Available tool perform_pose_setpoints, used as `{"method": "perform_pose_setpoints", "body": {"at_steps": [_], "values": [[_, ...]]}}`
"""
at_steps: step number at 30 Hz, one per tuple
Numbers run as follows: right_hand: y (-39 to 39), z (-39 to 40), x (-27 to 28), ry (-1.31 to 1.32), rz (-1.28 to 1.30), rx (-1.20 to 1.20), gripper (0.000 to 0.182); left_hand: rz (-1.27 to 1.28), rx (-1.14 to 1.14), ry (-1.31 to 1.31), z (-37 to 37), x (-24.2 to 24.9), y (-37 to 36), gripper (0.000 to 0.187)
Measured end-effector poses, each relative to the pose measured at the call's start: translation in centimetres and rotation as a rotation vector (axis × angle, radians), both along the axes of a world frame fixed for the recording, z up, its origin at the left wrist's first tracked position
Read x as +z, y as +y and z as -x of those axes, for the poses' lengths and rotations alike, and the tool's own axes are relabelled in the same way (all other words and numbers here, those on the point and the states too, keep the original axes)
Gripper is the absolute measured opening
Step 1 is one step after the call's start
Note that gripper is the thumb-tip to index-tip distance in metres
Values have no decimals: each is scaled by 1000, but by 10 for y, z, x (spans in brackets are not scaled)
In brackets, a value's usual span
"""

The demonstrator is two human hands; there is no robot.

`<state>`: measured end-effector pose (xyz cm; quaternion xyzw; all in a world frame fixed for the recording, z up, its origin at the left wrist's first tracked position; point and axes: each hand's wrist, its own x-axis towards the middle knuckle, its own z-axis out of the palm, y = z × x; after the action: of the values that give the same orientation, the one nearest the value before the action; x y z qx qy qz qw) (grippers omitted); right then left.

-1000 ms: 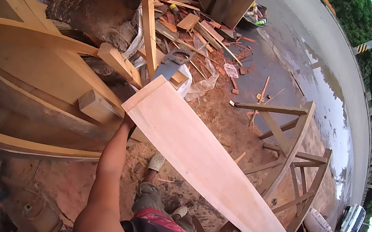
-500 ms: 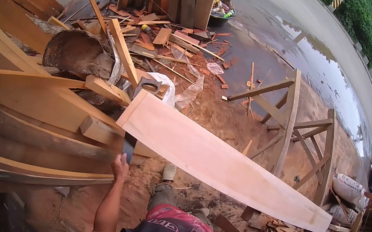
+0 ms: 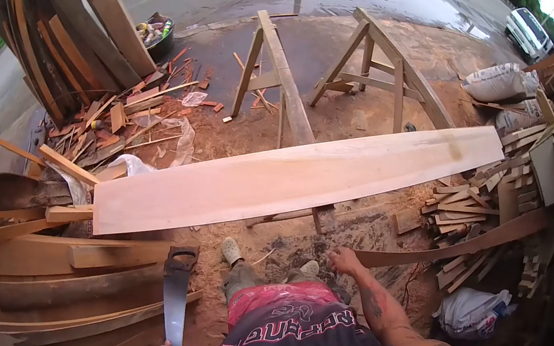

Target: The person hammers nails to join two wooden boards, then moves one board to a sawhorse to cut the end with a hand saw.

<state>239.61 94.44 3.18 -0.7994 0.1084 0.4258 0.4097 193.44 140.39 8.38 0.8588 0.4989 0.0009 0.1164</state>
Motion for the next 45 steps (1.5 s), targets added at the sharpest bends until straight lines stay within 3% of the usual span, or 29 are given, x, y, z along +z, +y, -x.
{"method": "perform_pose_setpoints", "body": {"at_steps": [1, 2, 3, 4, 5, 6, 7, 9, 10, 11, 14, 16, 23, 24, 26, 28, 31, 33, 35, 36, 38, 39, 41, 42, 43, 45], "values": [[-13, 7, -2, -7, -29, -33, 40, -27, -119, 108, 8, -3, 12, 46], [-27, 13, -5, -14, -57, -54, 41, 210, -147, 319, -10, 5, 21, 34], [-42, 17, -7, -24, -84, -64, 42, 437, -157, 541, -41, 32, 18, 41], [-55, 21, -4, 9, -67, -103, 43, 656, -148, 772, -74, 53, 11, 62], [-72, 25, -11, -77, -33, -122, 47, 442, -377, 613, -107, 64, -4, 40], [-89, 30, -18, -155, 5, -143, 52, 235, -601, 447, -138, 77, -27, 29], [-104, 35, -15, -227, 49, -170, 58, 36, -828, 271, -171, 88, -46, 41], [-136, 42, 3, -238, 34, -416, 79, -113, -1141, 304, -245, 101, -73, 38], [-162, 44, -25, -264, 83, -413, 95, -133, -1292, 292, -286, 110, -90, 37], [-180, 46, -12, -263, 89, -455, 107, -140, -1453, 283, -317, 115, -106, 37], [-237, 57, -17, -247, 60, -570, 125, -149, -1708, 366, -395, 107, -150, 37], [-266, 66, -18, -277, -92, -633, 126, -183, -1795, 364, -447, 109, -189, 37], [-312, 63, 20, -337, -84, -544, 128, -205, -2046, 184, -598, 164, -337, 37], [-319, 60, 9, -404, -118, -642, 131, -208, -2074, 122, -614, 173, -348, 35], [-353, 40, 40, -417, -339, -877, 134, -110, -2163, -18, -649, 189, -379, 32], [-397, 16, 77, -502, -423, -986, 124, -27, -2240, -179, -686, 201, -410, 30], [-449, -13, 157, -584, -594, -1013, 75, 39, -2319, -497, -743, 216, -450, 33], [-495, -26, 182, -494, -749, -997, 50, 50, -2304, -607, -791, 221, -485, 36], [-510, -49, 217, -577, -784, -1048, 49, 44, -2262, -689, -830, 236, -518, 35], [-522, -56, 226, -688, -778, -1009, 47, 60, -2249, -849, -848, 249, -540, 33], [-535, -62, 258, -823, -717, -1035, 42, 104, -2054, -1049, -883, 267, -559, 26], [-548, -67, 272, -948, -748, -1029, 37, 199, -1914, -1296, -905, 267, -581, 24], [-588, -41, 281, -1009, -785, -1071, 21, -185, -1532, -1644, -943, 281, -619, 34], [-607, -27, 282, -1058, -827, -1078, 17, -73, -1281, -1751, -965, 271, -638, 34], [-626, -15, 283, -1107, -869, -1083, 14, 270, -1039, -1680, -973, 261, -662, 28], [-623, -43, 306, -1201, -821, -1022, 22, 712, -890, -1455, -1013, 203, -680, 35]]}}
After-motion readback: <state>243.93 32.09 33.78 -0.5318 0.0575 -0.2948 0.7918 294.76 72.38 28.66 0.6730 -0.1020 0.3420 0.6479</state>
